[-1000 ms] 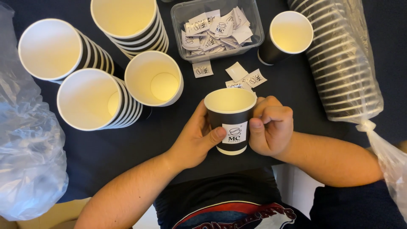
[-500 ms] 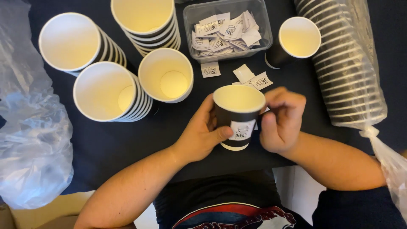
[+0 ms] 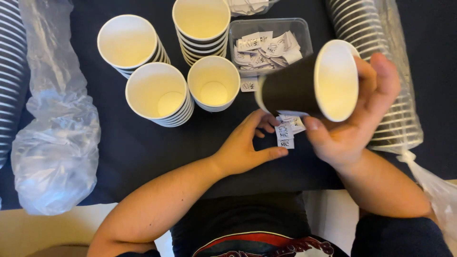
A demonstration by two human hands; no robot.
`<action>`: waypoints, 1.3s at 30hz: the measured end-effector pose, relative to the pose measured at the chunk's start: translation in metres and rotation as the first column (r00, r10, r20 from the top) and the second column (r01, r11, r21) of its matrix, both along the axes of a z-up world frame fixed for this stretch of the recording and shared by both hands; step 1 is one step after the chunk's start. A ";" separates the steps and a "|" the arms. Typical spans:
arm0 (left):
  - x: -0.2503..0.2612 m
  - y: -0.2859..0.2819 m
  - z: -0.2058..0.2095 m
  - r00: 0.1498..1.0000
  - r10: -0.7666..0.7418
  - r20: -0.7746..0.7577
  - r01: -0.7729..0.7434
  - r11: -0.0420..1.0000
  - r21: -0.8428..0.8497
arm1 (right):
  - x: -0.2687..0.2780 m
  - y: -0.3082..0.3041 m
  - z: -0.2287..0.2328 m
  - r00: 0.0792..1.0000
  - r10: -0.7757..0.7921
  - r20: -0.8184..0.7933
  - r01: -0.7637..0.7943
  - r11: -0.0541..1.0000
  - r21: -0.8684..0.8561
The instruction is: Applying small white labels or stickers to the sides of black and white striped paper cups.
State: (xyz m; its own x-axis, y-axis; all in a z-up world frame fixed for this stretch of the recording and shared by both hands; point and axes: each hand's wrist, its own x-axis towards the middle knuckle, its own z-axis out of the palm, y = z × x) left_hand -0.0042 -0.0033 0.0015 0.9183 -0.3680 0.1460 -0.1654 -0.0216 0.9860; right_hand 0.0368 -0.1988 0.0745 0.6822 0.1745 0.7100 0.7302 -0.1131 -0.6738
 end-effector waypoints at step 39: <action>0.003 0.002 0.005 0.873 -0.275 0.402 0.002 0.827 0.562 | 0.049 0.011 -0.054 0.981 -0.058 0.185 0.173 0.694 -0.699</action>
State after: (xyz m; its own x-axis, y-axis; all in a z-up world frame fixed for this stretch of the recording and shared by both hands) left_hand -0.0008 -0.0016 0.0064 0.7297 -0.6289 0.2685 -0.6253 -0.4549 0.6340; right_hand 0.0855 -0.1878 0.0208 0.6373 0.5911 0.4945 0.7558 -0.6047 -0.2512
